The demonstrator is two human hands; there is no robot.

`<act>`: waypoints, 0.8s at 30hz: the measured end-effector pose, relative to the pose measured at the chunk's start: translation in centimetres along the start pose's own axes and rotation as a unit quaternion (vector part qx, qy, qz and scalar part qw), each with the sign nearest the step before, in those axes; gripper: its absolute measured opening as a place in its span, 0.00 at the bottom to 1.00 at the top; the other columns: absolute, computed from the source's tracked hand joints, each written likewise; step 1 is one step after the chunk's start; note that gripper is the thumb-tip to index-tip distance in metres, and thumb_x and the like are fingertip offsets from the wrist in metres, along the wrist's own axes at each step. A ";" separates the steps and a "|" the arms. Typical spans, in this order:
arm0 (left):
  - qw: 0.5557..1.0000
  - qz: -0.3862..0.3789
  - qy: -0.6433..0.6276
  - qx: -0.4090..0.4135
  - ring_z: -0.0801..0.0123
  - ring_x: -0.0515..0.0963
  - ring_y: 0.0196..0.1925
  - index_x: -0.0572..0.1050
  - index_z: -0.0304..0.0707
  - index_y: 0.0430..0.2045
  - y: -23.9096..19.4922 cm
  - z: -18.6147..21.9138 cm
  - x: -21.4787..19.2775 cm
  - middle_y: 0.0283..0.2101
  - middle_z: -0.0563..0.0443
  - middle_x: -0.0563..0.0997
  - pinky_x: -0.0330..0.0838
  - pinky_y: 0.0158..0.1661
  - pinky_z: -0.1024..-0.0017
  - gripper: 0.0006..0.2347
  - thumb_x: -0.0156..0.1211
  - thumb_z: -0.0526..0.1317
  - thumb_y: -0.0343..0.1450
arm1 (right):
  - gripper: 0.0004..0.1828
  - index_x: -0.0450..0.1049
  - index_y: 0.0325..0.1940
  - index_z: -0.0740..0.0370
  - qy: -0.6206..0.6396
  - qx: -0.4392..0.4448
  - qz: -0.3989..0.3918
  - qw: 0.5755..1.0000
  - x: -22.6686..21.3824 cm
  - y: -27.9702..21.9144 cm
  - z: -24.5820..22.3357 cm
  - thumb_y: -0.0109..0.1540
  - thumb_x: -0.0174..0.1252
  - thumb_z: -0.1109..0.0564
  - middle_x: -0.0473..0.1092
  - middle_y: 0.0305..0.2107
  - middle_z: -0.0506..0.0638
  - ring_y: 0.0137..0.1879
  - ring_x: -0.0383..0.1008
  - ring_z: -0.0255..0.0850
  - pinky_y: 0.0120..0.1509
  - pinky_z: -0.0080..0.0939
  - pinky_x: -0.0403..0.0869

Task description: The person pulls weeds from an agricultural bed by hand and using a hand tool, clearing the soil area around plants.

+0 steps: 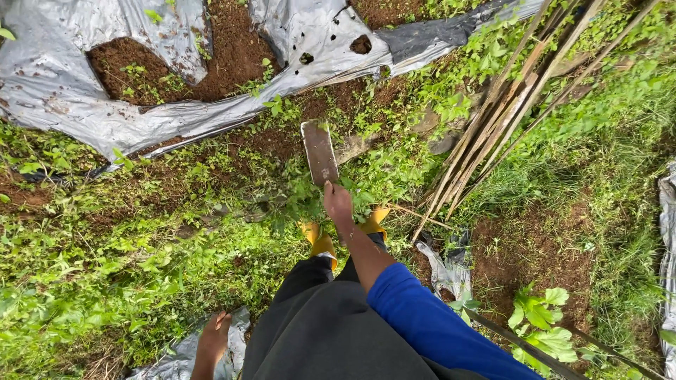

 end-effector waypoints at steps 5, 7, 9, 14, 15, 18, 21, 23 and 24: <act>1.000 0.008 0.021 -0.002 0.51 0.78 0.63 0.68 0.38 0.66 2.0 -0.1 -0.3 0.67 0.40 0.74 0.65 0.65 0.56 0.28 0.46 0.55 0.74 | 0.32 0.66 0.27 0.62 0.045 0.035 0.047 0.997 -1.1 0.4 6.4 0.73 0.36 0.37 0.65 0.22 0.57 0.29 0.66 0.52 0.36 0.58 0.61; 0.999 0.000 0.050 0.005 0.53 0.72 0.69 0.70 0.37 0.65 3.3 -0.1 -0.1 0.67 0.41 0.74 0.62 0.66 0.58 0.28 0.47 0.55 0.74 | 0.33 0.61 0.18 0.56 0.066 0.000 0.089 0.994 -4.5 -2.1 6.3 0.74 0.38 0.38 0.58 0.14 0.48 0.22 0.59 0.44 0.30 0.53 0.55; 0.997 -0.006 0.069 0.014 0.53 0.74 0.68 0.70 0.36 0.65 4.4 0.4 0.1 0.67 0.42 0.74 0.61 0.67 0.56 0.28 0.49 0.56 0.74 | 0.26 0.64 0.19 0.54 0.184 0.134 0.008 0.974 -7.8 -7.4 5.7 0.69 0.52 0.41 0.60 0.15 0.46 0.23 0.59 0.39 0.34 0.49 0.58; 0.994 -0.011 0.102 0.043 0.51 0.78 0.64 0.72 0.42 0.64 5.7 8.1 -1.0 0.64 0.43 0.77 0.69 0.60 0.55 0.24 0.46 0.54 0.76 | 0.17 0.74 0.31 0.59 0.183 0.197 -0.008 0.963 -14.9 -10.9 11.1 0.70 0.57 0.48 0.70 0.17 0.49 0.19 0.67 0.37 0.25 0.38 0.67; 0.993 -0.014 0.092 0.076 0.48 0.78 0.62 0.68 0.38 0.66 5.8 10.0 -1.0 0.64 0.39 0.76 0.70 0.59 0.53 0.23 0.45 0.51 0.78 | 0.17 0.73 0.29 0.62 0.204 0.198 -0.008 0.959 -16.2 -11.8 12.2 0.70 0.58 0.52 0.70 0.17 0.51 0.16 0.66 0.37 0.19 0.36 0.68; 0.987 -0.017 0.109 0.113 0.45 0.76 0.64 0.62 0.43 0.69 5.1 17.3 -1.7 0.68 0.40 0.70 0.68 0.63 0.50 0.25 0.46 0.52 0.77 | 0.08 0.71 0.40 0.66 0.265 0.221 0.036 0.938 -21.0 -14.4 12.6 0.67 0.58 0.58 0.70 0.25 0.55 0.26 0.68 0.43 0.31 0.42 0.72; 0.973 -0.002 0.131 0.191 0.44 0.76 0.63 0.63 0.46 0.68 3.4 26.4 -2.0 0.68 0.43 0.71 0.66 0.63 0.45 0.27 0.44 0.57 0.76 | 0.05 0.68 0.40 0.63 0.337 0.201 0.075 0.917 -24.1 -16.0 14.1 0.67 0.58 0.60 0.69 0.27 0.55 0.26 0.67 0.43 0.32 0.44 0.73; 0.964 -0.001 0.114 0.239 0.43 0.72 0.66 0.63 0.41 0.68 -1.2 33.6 -2.9 0.67 0.40 0.71 0.65 0.64 0.42 0.27 0.44 0.56 0.77 | 0.08 0.71 0.38 0.64 0.329 0.167 0.102 0.924 -25.4 -17.1 14.6 0.66 0.59 0.57 0.70 0.25 0.58 0.28 0.73 0.46 0.35 0.50 0.76; 0.954 0.000 0.097 0.282 0.42 0.68 0.69 0.63 0.35 0.69 -3.8 37.1 -3.4 0.67 0.36 0.71 0.64 0.65 0.39 0.27 0.45 0.54 0.78 | 0.12 0.74 0.35 0.66 0.320 0.133 0.127 0.929 -26.4 -17.7 14.6 0.66 0.60 0.54 0.71 0.22 0.60 0.30 0.78 0.50 0.38 0.56 0.79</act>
Point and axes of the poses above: each hand's wrist, its own y-axis towards the middle knuckle, its own x-axis out of the palm, z = x × y, the point moved 10 cm from there along y, towards the middle knuckle
